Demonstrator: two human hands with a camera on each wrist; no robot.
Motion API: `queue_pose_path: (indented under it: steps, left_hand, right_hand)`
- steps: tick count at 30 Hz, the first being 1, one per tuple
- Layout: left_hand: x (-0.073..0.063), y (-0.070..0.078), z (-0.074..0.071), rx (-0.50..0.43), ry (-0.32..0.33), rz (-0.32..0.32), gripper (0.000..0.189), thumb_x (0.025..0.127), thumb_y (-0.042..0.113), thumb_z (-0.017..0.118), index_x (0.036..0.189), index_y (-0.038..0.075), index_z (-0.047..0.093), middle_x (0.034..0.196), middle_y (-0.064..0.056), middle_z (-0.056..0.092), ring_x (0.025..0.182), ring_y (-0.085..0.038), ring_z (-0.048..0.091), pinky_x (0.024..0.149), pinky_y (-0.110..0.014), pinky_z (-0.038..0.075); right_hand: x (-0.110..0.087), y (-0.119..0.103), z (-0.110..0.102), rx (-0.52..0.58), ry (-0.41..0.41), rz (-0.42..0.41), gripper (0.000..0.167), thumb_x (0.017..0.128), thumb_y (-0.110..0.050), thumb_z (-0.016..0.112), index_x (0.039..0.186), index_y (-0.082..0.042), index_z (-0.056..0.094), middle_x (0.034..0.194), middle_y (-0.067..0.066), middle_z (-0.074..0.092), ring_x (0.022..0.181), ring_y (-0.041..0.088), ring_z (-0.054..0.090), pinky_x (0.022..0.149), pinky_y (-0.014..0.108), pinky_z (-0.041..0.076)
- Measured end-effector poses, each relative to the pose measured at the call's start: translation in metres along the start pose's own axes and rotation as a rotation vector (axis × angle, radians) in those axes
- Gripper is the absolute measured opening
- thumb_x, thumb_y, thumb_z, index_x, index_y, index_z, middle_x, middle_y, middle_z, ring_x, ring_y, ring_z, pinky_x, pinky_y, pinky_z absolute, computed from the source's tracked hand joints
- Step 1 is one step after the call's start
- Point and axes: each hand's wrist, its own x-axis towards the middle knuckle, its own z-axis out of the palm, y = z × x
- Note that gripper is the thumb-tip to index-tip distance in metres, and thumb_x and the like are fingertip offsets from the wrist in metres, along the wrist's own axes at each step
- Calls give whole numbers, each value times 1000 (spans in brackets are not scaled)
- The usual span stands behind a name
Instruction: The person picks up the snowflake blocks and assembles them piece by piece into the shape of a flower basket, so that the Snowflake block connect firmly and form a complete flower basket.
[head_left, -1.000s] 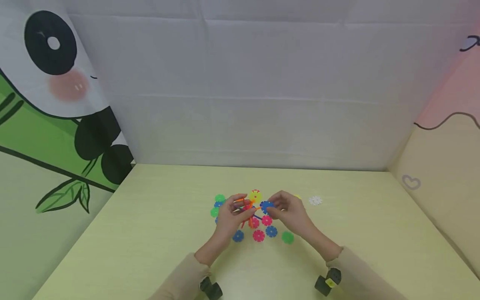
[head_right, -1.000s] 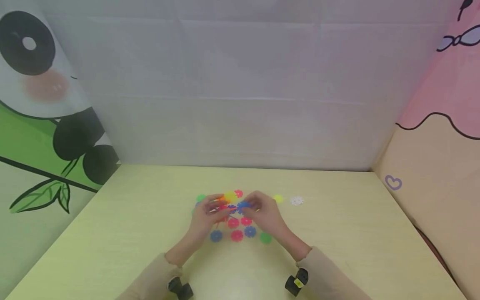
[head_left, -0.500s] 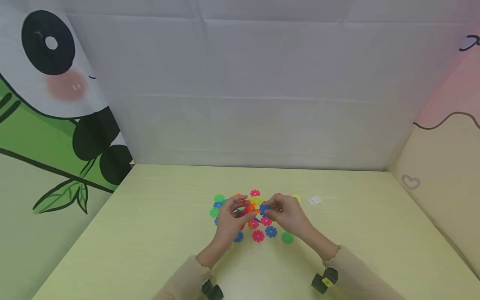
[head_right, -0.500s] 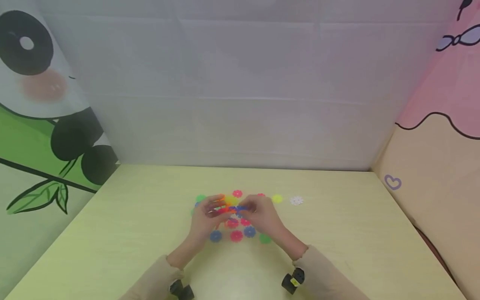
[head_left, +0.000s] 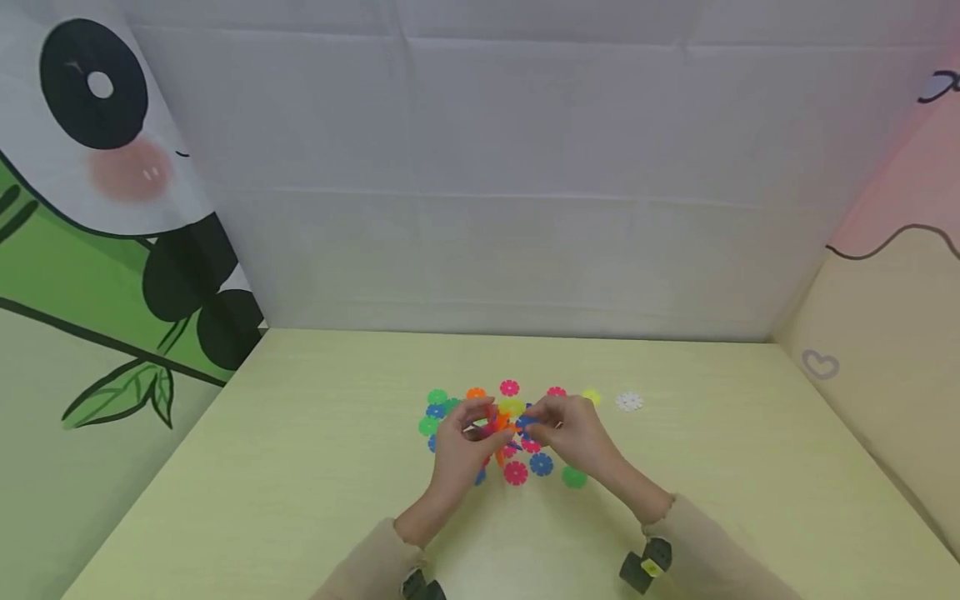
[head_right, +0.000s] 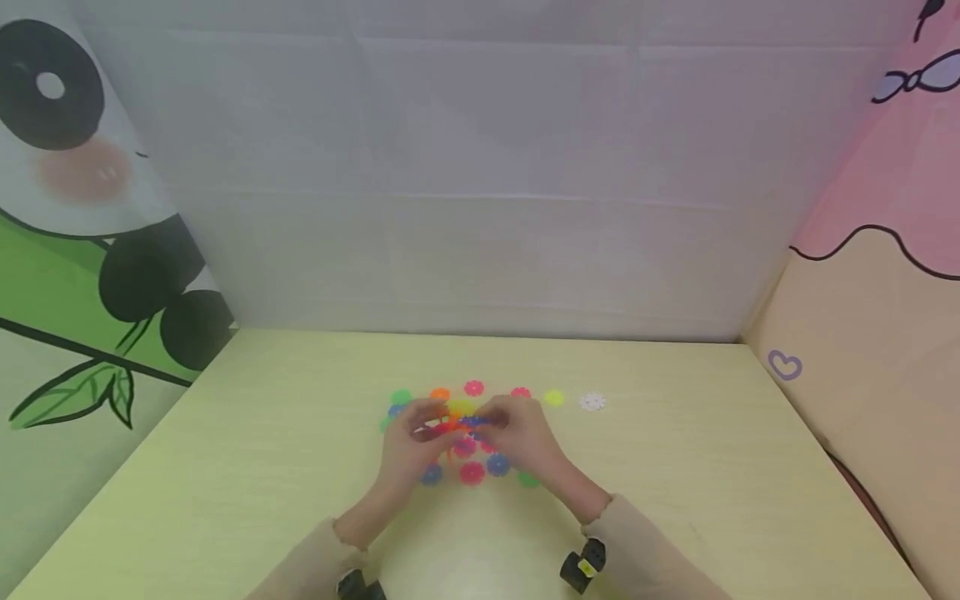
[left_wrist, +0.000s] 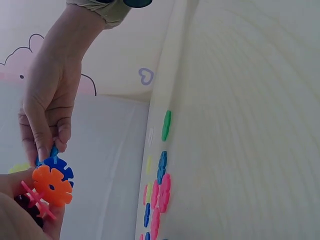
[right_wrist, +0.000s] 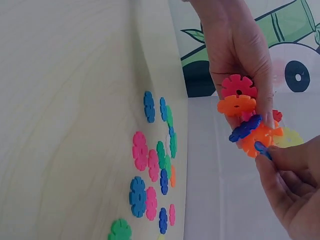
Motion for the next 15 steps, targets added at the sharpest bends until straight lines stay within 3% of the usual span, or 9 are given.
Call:
queue_pose_path:
  steps: [7,12,15]
  left_hand:
    - [-3,-1,4,2,9,-15,43,85,8,72,121,-4,52,111,-16,60,89,-28,60,71,-20,51]
    - [-4,-2,4,22,-20,-33,43,87,10,70,125,-1,50,116,-17,55,90,-26,58,71,-20,51]
    - [-2,-2,1,60,-76,-27,47,88,11,69,130,1,48,122,-18,53,95,-28,58,73,-23,52]
  right_hand:
    - [-3,0,3,50,93,15,16,84,-2,71,98,4,65,82,7,68,69,23,67,62,28,55]
    - [-5,2,2,50,63,23,19,83,2,71,100,5,64,88,10,67,72,24,67,62,28,56]
    - [-4,2,0,33,36,8,19,83,4,70,102,5,64,90,12,67,74,23,67,63,26,55]
